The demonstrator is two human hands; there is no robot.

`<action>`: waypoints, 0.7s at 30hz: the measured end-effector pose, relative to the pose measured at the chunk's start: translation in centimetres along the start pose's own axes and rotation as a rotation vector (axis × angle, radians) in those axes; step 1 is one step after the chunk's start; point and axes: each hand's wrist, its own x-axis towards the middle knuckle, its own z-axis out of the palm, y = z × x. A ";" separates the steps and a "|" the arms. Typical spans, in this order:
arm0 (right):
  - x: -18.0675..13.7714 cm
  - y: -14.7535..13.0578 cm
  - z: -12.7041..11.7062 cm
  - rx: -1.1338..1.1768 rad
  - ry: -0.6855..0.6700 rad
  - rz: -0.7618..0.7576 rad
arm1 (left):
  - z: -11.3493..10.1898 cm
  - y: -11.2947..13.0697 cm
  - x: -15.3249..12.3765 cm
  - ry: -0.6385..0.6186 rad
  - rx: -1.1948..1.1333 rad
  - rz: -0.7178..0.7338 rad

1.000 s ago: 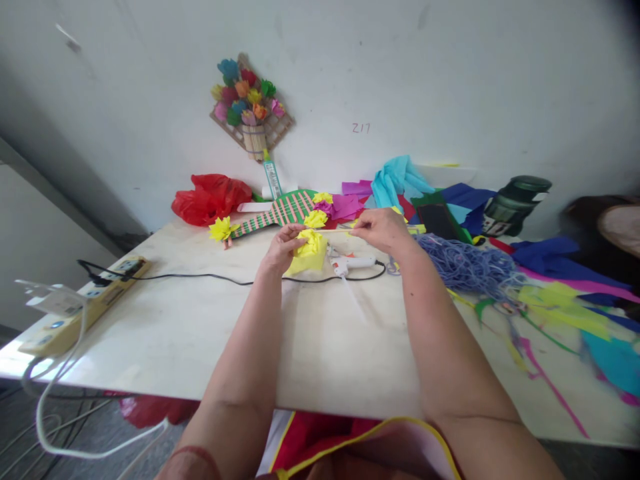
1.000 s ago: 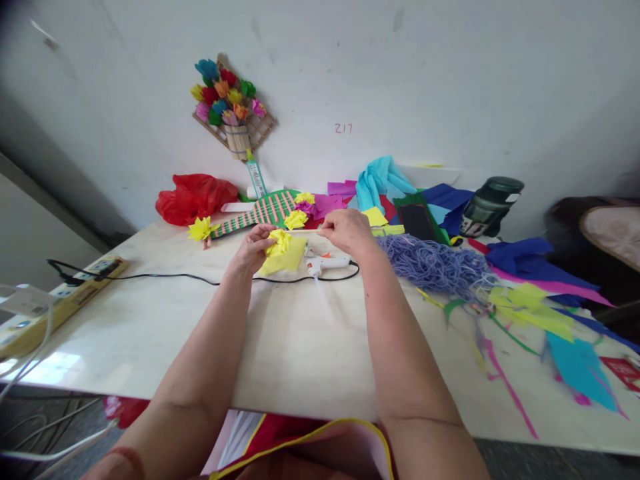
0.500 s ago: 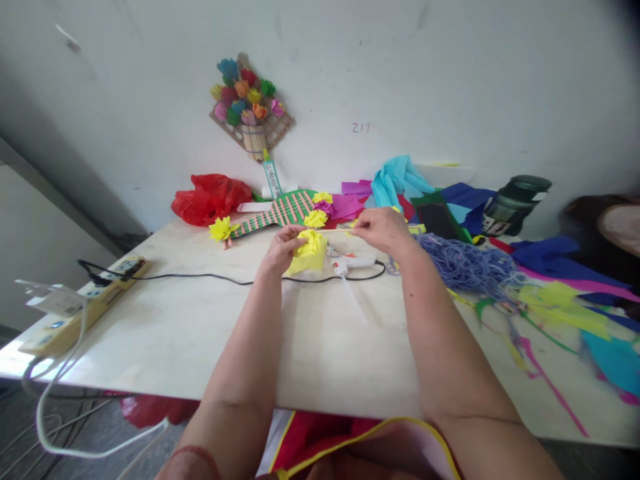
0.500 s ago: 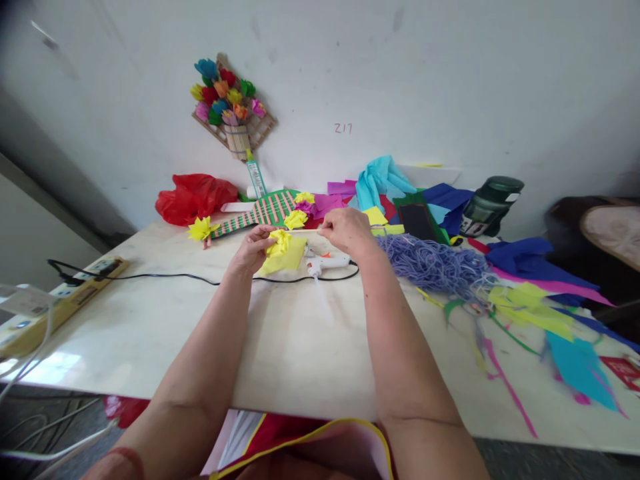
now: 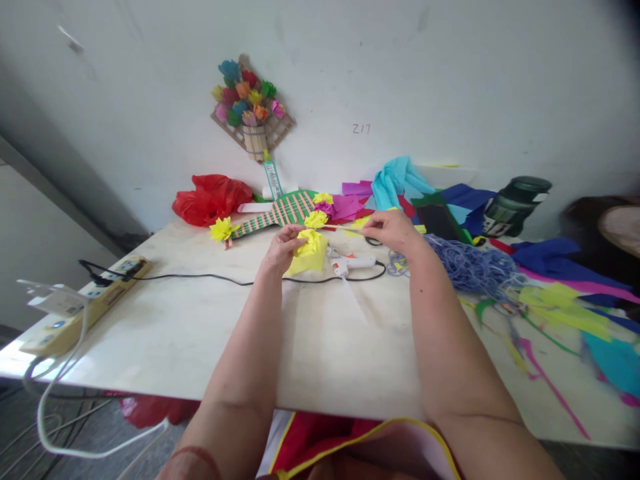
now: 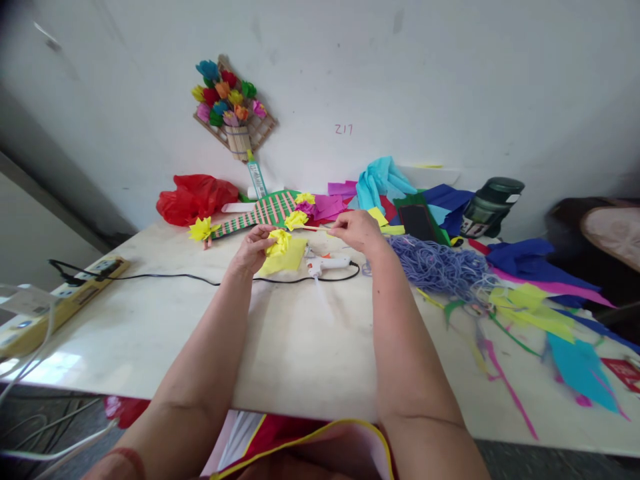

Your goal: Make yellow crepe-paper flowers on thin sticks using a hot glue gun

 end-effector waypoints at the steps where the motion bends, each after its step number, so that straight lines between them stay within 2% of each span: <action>1: 0.1 0.6 0.4 -0.038 -0.013 0.039 | 0.0 0.0 0.0 -0.002 0.000 0.001; 4: 0.2 2.0 1.7 -0.225 -0.036 0.173 | 0.2 0.1 0.0 -0.027 0.004 0.011; 8: 0.0 3.5 3.8 -0.363 -0.162 0.325 | 0.4 0.1 0.0 -0.071 0.015 0.015; 14: -0.5 4.6 5.1 -0.405 -0.287 0.352 | 0.7 0.3 -0.2 -0.062 0.099 0.024; 16: -0.3 4.1 4.8 -0.371 -0.241 0.309 | 0.9 0.5 -0.3 -0.084 0.132 0.040; 18: 0.0 3.0 4.1 -0.287 -0.120 0.251 | 1.2 0.6 -0.5 -0.108 0.155 0.050; 21: 0.6 0.8 3.3 0.017 0.013 0.162 | 1.5 0.6 -0.6 -0.130 0.180 0.036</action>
